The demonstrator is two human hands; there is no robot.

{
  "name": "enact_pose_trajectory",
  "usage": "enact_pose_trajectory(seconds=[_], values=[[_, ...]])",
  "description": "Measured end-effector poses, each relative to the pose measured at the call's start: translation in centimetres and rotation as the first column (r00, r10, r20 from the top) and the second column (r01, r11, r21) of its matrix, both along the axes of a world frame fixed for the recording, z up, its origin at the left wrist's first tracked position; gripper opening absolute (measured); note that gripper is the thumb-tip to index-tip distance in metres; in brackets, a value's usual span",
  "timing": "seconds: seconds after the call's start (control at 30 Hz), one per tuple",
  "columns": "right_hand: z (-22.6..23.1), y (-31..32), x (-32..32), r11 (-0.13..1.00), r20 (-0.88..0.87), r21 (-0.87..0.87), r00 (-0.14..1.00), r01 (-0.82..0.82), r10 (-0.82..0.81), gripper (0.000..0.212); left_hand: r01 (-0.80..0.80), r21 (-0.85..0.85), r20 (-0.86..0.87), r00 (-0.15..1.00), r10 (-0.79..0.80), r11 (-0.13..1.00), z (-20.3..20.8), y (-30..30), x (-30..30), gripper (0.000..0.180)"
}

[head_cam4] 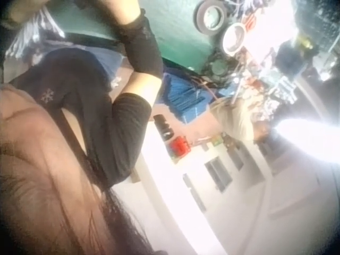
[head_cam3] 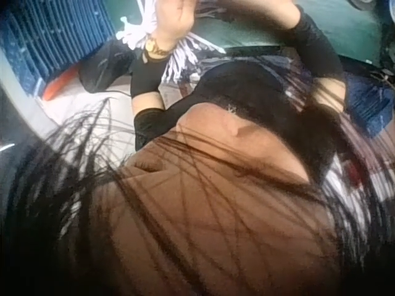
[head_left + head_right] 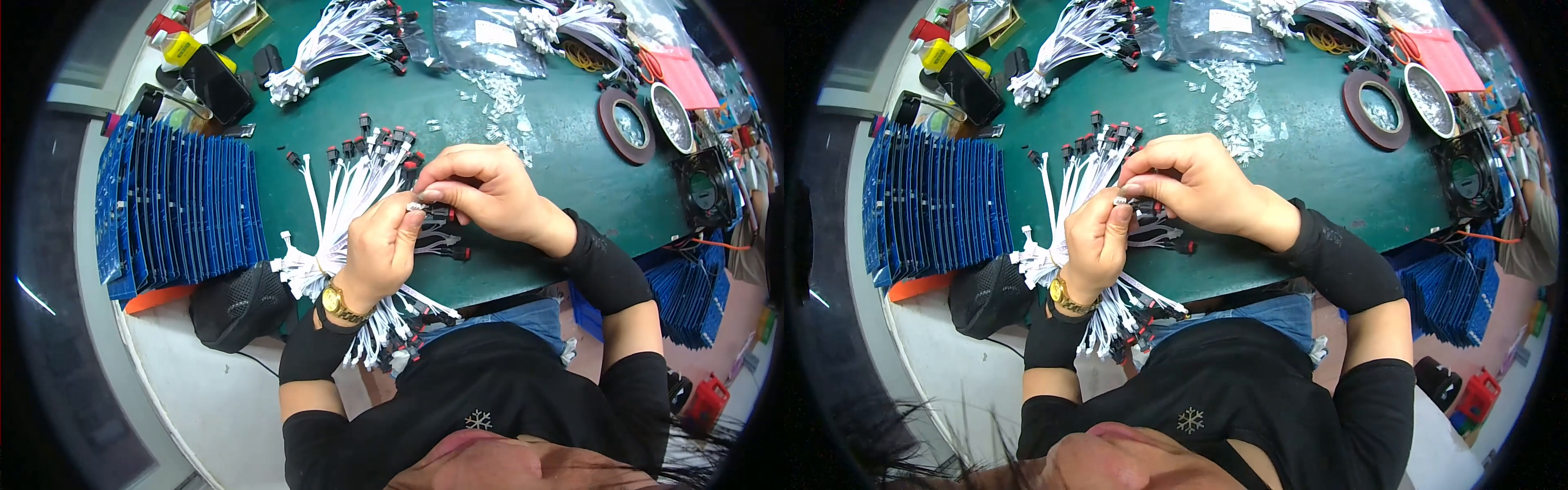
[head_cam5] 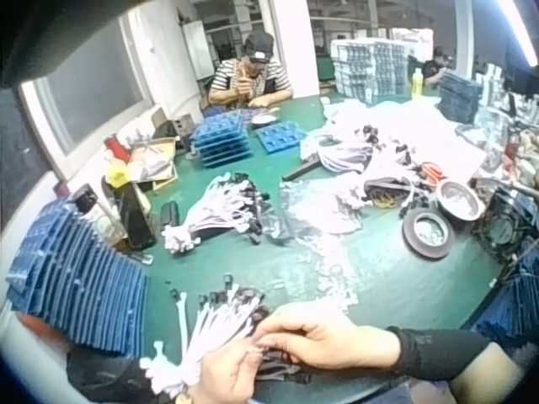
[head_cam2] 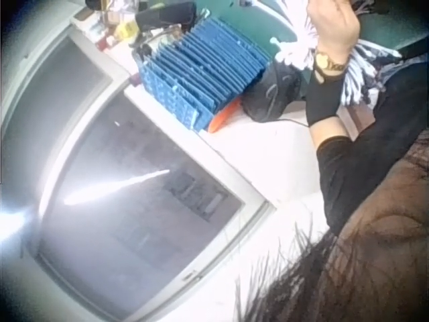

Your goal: The person assembles plastic connectors onto wire harnesses by hand.

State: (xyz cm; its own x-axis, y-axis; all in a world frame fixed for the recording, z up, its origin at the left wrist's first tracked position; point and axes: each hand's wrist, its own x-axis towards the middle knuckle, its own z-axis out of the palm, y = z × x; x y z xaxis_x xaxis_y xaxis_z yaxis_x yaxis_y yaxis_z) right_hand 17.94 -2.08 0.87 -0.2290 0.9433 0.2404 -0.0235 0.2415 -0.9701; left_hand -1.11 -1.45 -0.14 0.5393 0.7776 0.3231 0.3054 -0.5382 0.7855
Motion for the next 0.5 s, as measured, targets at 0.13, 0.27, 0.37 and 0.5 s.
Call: enact_pose_trajectory(seconds=[0.13, 0.27, 0.37, 0.5], values=[[-0.26, -0.15, 0.01, 1.000, 0.001, 0.012, 1.000, 0.012, -0.012, 0.009, 0.001, 0.023, 0.036, 0.999, -0.002, 1.000, -0.09, -0.04, 0.20, 0.013], [-0.31, -0.18, 0.00, 0.997, 0.042, 0.067, 0.998, 0.044, -0.047, 0.011, -0.025, -0.086, 0.047, 0.998, 0.030, 0.996, 0.04, -0.26, 0.21, 0.012], [-0.07, -0.37, 0.04, 0.997, 0.053, 0.048, 0.997, 0.054, -0.056, 0.012, -0.011, -0.061, 0.030, 0.999, 0.013, 0.998, -0.04, -0.18, 0.09, 0.012], [0.10, -0.53, 0.24, 0.998, 0.030, -0.010, 0.997, 0.065, -0.064, 0.012, -0.005, -0.069, 0.033, 0.999, 0.007, 0.998, 0.06, -0.24, 0.27, 0.012]])
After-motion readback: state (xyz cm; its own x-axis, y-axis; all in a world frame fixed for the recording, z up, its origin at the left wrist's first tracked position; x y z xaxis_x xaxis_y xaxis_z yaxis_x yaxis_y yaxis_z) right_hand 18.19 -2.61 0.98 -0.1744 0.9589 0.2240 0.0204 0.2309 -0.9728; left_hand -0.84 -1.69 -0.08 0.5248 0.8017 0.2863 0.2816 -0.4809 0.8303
